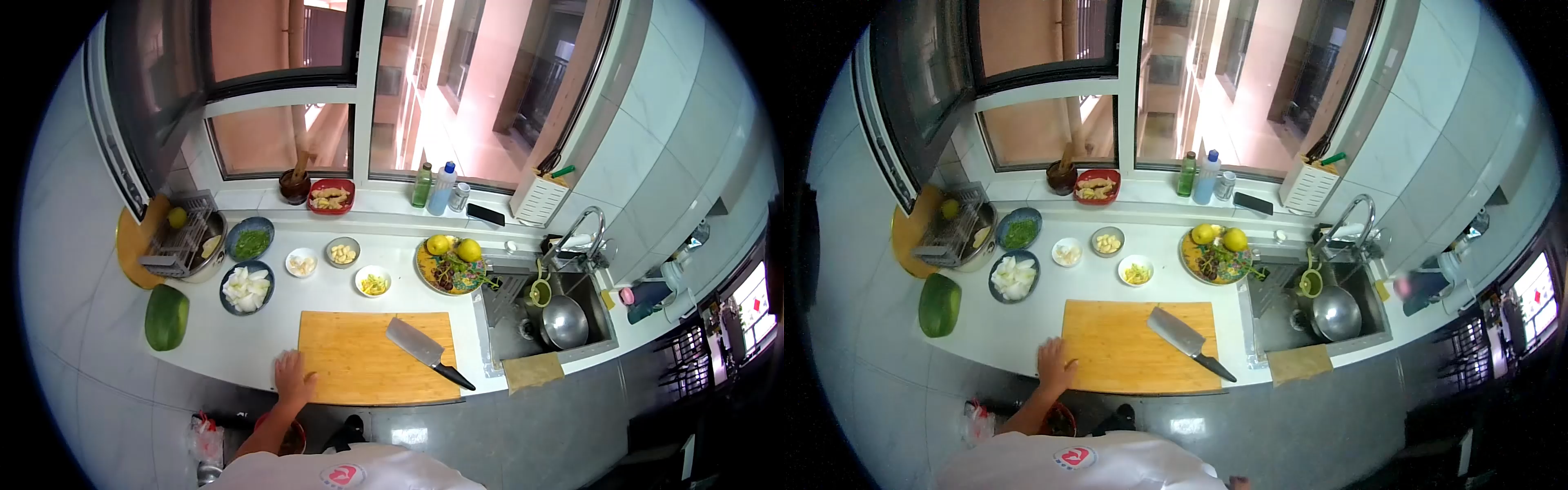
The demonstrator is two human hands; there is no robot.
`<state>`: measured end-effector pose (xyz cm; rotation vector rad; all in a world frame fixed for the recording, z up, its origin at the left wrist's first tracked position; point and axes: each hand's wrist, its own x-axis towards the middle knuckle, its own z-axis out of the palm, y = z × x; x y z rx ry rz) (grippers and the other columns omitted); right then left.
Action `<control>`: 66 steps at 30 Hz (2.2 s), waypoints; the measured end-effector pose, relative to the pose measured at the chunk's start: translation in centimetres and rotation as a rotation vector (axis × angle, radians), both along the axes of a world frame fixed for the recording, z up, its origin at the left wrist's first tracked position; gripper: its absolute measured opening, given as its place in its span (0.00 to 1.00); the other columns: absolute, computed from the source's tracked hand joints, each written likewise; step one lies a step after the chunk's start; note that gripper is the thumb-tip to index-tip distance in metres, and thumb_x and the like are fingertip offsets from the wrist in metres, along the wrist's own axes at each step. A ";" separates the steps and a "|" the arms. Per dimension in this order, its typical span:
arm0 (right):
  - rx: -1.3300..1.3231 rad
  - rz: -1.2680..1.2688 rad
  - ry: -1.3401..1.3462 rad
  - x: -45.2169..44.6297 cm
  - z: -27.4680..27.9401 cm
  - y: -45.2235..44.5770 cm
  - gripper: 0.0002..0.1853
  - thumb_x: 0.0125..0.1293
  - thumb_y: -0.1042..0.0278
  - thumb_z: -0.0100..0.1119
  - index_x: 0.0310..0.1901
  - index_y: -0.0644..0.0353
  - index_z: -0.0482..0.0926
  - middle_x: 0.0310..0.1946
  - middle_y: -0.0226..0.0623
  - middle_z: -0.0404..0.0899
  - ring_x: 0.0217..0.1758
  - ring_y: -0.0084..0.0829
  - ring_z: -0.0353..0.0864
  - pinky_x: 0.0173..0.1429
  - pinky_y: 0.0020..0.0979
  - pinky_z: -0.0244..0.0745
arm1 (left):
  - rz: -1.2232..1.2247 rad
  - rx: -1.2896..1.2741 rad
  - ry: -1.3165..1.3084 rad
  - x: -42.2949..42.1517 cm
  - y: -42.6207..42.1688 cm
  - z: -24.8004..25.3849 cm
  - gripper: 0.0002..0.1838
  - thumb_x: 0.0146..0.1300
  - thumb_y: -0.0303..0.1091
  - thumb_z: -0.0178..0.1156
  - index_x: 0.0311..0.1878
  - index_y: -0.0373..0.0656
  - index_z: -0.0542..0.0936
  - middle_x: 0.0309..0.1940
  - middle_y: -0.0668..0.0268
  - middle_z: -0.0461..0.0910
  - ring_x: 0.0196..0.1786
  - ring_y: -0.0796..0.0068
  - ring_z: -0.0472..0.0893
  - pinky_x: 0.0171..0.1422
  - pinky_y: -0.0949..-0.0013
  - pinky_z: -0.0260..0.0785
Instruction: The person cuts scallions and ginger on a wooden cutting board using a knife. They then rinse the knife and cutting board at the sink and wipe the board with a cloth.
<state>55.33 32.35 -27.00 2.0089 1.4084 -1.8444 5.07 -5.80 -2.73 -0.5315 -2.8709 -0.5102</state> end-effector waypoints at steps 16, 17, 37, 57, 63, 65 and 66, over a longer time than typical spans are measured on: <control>0.011 -0.004 0.118 -4.9 6.3 2.9 0.18 0.65 0.68 0.63 0.55 0.62 0.75 0.48 0.50 0.81 0.45 0.45 0.87 0.44 0.47 0.83 | 0.365 0.393 -0.403 -0.9 -2.9 -5.0 0.14 0.55 0.36 0.73 0.40 0.39 0.83 0.36 0.60 0.86 0.39 0.59 0.85 0.47 0.57 0.77; 0.019 -0.006 0.127 -4.8 6.4 2.7 0.18 0.65 0.68 0.63 0.55 0.62 0.75 0.48 0.50 0.81 0.45 0.45 0.87 0.44 0.47 0.83 | 0.351 0.393 -0.403 -1.4 -3.4 -5.7 0.14 0.55 0.36 0.73 0.40 0.39 0.83 0.36 0.60 0.86 0.39 0.59 0.85 0.47 0.57 0.77; -0.041 0.100 0.107 -15.2 8.4 -0.2 0.19 0.67 0.67 0.62 0.57 0.62 0.74 0.49 0.50 0.81 0.45 0.46 0.87 0.44 0.47 0.84 | 0.111 0.246 -0.361 -3.7 -4.1 -2.4 0.07 0.62 0.36 0.66 0.34 0.44 0.83 0.31 0.60 0.84 0.36 0.56 0.83 0.40 0.54 0.75; -0.060 0.132 0.097 -15.6 8.6 -0.7 0.19 0.68 0.66 0.62 0.58 0.62 0.73 0.49 0.50 0.81 0.45 0.47 0.87 0.43 0.48 0.84 | 0.198 0.478 -0.371 -3.1 -1.2 -0.7 0.07 0.64 0.35 0.63 0.38 0.42 0.82 0.30 0.61 0.84 0.33 0.60 0.83 0.39 0.62 0.73; -0.058 0.133 0.102 -15.2 8.6 -0.8 0.20 0.68 0.65 0.62 0.58 0.62 0.73 0.49 0.50 0.81 0.45 0.48 0.87 0.43 0.48 0.84 | 0.256 0.690 -0.411 -4.1 -1.7 -2.2 0.07 0.66 0.34 0.62 0.39 0.41 0.82 0.27 0.65 0.84 0.28 0.71 0.81 0.35 0.65 0.72; -0.059 0.125 0.105 -15.2 8.6 -0.8 0.20 0.68 0.65 0.62 0.58 0.62 0.73 0.49 0.50 0.81 0.45 0.48 0.87 0.43 0.48 0.84 | 0.269 0.767 -0.459 -4.6 -1.9 -3.1 0.06 0.66 0.33 0.62 0.38 0.40 0.82 0.26 0.66 0.83 0.27 0.74 0.80 0.33 0.67 0.72; -0.060 0.125 0.103 -15.2 8.7 -0.8 0.20 0.68 0.65 0.62 0.58 0.62 0.73 0.49 0.50 0.81 0.45 0.48 0.87 0.43 0.48 0.84 | 0.290 0.843 -0.508 -4.7 -1.9 -3.5 0.05 0.66 0.32 0.62 0.38 0.40 0.82 0.25 0.66 0.83 0.26 0.77 0.80 0.31 0.68 0.71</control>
